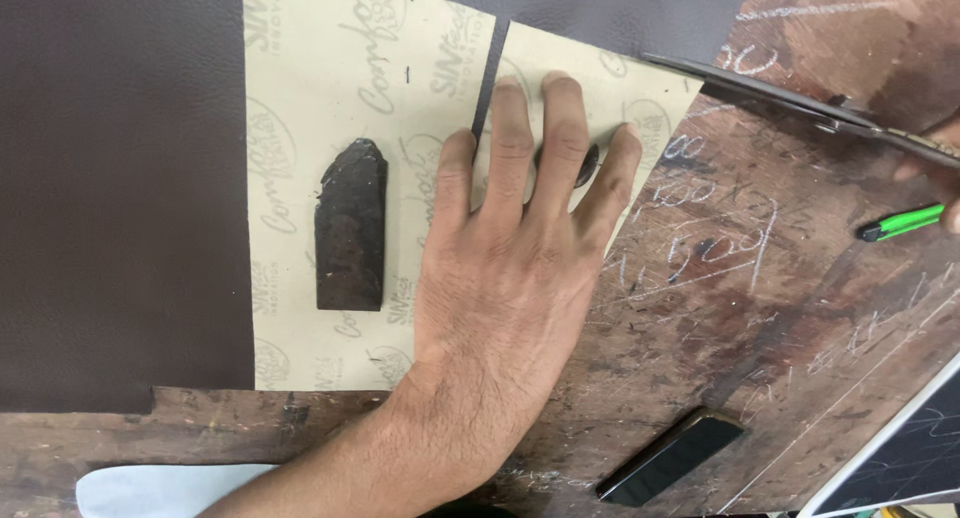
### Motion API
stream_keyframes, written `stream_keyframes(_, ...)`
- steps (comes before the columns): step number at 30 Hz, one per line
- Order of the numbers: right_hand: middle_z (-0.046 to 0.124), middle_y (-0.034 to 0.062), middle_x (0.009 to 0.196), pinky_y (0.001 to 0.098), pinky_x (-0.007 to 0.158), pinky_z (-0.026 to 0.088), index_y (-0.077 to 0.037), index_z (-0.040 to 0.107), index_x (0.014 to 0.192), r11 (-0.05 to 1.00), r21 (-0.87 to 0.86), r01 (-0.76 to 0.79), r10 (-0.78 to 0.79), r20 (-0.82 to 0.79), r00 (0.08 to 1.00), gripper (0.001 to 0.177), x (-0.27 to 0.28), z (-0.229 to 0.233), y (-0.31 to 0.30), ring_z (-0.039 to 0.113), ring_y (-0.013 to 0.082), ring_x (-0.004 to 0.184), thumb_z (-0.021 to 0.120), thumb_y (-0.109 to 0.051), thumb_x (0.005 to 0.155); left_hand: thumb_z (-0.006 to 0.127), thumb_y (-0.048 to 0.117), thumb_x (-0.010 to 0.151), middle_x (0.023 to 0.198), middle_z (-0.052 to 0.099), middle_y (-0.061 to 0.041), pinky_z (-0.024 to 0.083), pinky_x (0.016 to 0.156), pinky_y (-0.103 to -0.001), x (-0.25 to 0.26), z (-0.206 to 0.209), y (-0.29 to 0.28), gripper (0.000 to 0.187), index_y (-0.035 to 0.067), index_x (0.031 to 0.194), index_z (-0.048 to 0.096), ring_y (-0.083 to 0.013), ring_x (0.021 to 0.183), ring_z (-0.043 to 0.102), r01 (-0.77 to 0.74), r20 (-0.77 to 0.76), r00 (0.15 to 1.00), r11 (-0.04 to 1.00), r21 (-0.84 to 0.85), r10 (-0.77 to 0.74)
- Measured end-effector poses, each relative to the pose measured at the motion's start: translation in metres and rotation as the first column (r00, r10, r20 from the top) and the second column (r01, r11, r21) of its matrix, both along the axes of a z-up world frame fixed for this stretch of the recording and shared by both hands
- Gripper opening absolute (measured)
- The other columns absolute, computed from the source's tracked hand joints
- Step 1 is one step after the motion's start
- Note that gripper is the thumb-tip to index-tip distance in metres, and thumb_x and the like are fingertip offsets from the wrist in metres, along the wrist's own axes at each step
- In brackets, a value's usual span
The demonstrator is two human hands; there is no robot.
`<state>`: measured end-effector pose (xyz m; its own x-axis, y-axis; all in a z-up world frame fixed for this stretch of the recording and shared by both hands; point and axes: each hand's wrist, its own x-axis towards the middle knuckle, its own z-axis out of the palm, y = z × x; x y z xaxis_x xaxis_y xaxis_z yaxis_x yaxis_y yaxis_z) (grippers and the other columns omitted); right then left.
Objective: The person cuts a piece of dark fabric using large shears, following the edge of two paper templates placed on top of it.
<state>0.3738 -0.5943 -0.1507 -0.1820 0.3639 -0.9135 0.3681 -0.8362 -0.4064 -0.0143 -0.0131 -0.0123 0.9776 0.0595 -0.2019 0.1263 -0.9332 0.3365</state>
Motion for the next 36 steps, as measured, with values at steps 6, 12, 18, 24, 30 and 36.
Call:
stream_keyframes(6,0.071,0.0071,0.084,0.0333,0.063,0.062,-0.007,0.067,0.131,1.0,-0.008,0.004,-0.004,-0.022,1.0,0.067,-0.001,-0.01,0.001,0.071,0.0183,0.069,0.087,-0.033,0.072,0.078,0.019,0.08,0.146,0.036,-0.021,0.047,0.104,-0.054,0.0,-0.001,-0.001,0.077,0.02,0.152,0.049,-0.0372,0.136,0.04,-0.012,0.009,1.0,1.0,-0.004,0.012)
stream_keyframes(12,0.07,0.0072,0.083,0.0335,0.062,0.061,-0.007,0.067,0.13,1.0,0.004,0.018,-0.018,-0.011,1.0,0.067,-0.007,-0.012,0.0,0.071,0.0186,0.067,0.087,-0.033,0.072,0.079,0.018,0.08,0.146,0.037,-0.021,0.047,0.104,-0.054,0.0,0.001,0.0,0.076,0.019,0.151,0.051,-0.0376,0.135,0.042,-0.011,0.025,1.0,1.0,-0.003,0.011)
stream_keyframes(18,0.07,0.0073,0.081,0.0338,0.061,0.061,-0.007,0.067,0.13,0.999,0.018,0.038,-0.038,0.003,0.999,0.066,-0.012,-0.018,0.003,0.071,0.0189,0.066,0.086,-0.032,0.073,0.079,0.016,0.082,0.147,0.038,-0.02,0.047,0.105,-0.052,0.0,0.001,0.001,0.074,0.02,0.151,0.052,-0.0369,0.136,0.042,-0.021,0.051,0.998,1.0,0.007,0.02)
stream_keyframes(24,0.07,0.0074,0.08,0.034,0.06,0.06,-0.007,0.067,0.13,0.999,0.014,0.035,-0.036,0.025,0.999,0.065,-0.01,-0.013,0.005,0.071,0.0191,0.064,0.086,-0.032,0.073,0.078,0.017,0.08,0.146,0.038,-0.021,0.047,0.103,-0.053,0.0,0.0,0.001,0.077,0.021,0.151,0.049,-0.0372,0.134,0.042,-0.002,0.024,1.0,1.0,0.008,0.002)
stream_keyframes(30,0.07,0.0075,0.078,0.0343,0.059,0.06,-0.006,0.067,0.13,0.999,0.009,0.034,-0.034,0.039,0.999,0.065,-0.014,-0.017,0.011,0.07,0.0194,0.063,0.086,-0.032,0.073,0.077,0.018,0.078,0.146,0.035,-0.022,0.046,0.104,-0.055,0.002,0.0,0.001,0.079,0.021,0.151,0.046,-0.0388,0.135,0.04,-0.002,-0.011,1.0,0.999,-0.032,0.001)
stream_keyframes(36,0.069,0.0076,0.077,0.0346,0.058,0.06,-0.006,0.067,0.129,0.999,0.029,0.042,-0.044,0.087,0.995,0.064,-0.015,-0.022,0.016,0.07,0.0197,0.061,0.085,-0.032,0.074,0.079,0.019,0.075,0.146,0.034,-0.021,0.046,0.102,-0.055,0.002,0.001,0.002,0.084,0.02,0.151,0.044,-0.0378,0.135,0.039,0.002,-0.022,1.0,0.999,-0.055,-0.003)
